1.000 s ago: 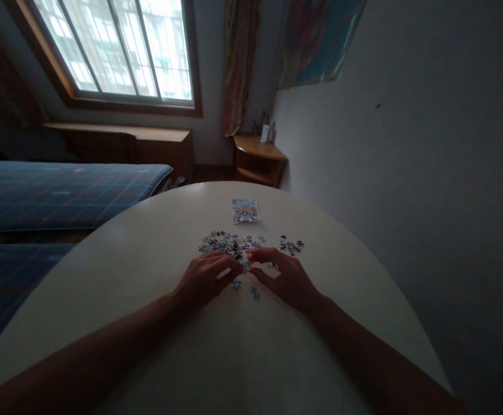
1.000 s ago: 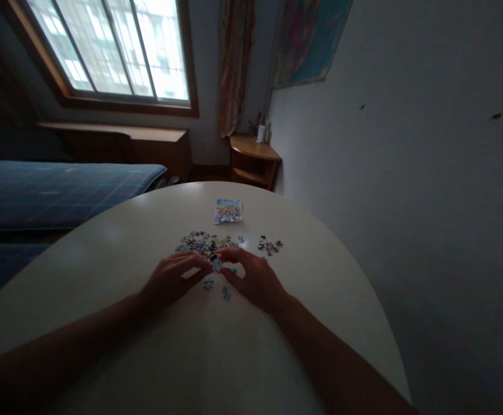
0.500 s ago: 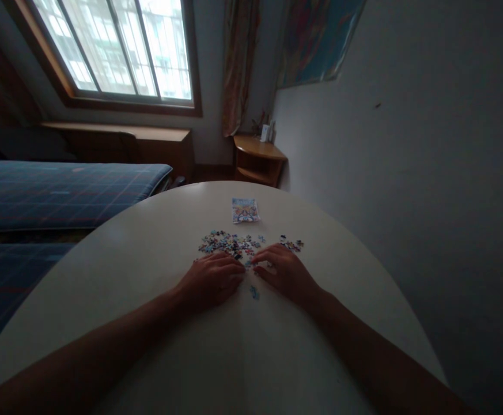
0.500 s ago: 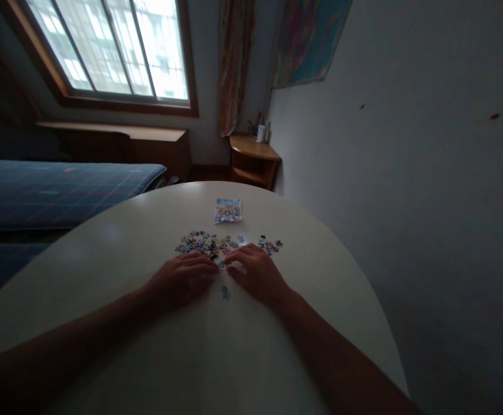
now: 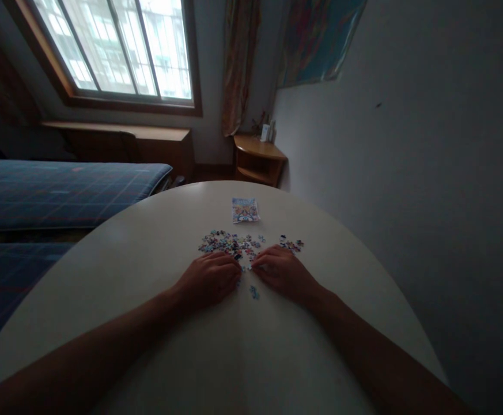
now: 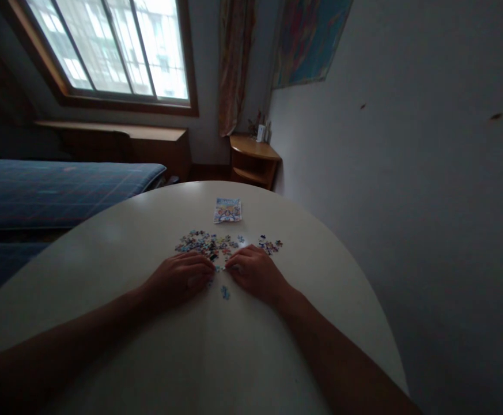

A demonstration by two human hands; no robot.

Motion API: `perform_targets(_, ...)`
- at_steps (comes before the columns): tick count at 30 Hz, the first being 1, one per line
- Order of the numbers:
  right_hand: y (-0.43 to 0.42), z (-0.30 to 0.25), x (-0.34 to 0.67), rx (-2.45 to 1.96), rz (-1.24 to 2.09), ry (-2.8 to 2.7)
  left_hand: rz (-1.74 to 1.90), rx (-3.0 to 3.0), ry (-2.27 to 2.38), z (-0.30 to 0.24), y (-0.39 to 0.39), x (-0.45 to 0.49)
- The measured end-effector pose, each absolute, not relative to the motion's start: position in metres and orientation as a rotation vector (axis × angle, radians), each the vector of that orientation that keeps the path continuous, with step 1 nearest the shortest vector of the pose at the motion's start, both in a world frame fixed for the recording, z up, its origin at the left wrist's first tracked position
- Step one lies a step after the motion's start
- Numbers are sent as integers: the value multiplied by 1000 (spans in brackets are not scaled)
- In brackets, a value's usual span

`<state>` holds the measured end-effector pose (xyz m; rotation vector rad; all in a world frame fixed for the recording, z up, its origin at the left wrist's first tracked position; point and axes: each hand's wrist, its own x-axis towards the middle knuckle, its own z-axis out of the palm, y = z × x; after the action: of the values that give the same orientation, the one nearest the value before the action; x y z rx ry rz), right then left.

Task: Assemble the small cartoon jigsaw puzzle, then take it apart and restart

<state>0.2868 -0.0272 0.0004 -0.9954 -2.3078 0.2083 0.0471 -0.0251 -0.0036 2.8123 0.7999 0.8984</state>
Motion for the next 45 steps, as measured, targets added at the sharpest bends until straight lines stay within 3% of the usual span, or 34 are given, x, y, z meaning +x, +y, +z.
perform_targets(45, -30, 10, 288, -944, 209, -2435, 881, 2801, 767, 2, -27, 47)
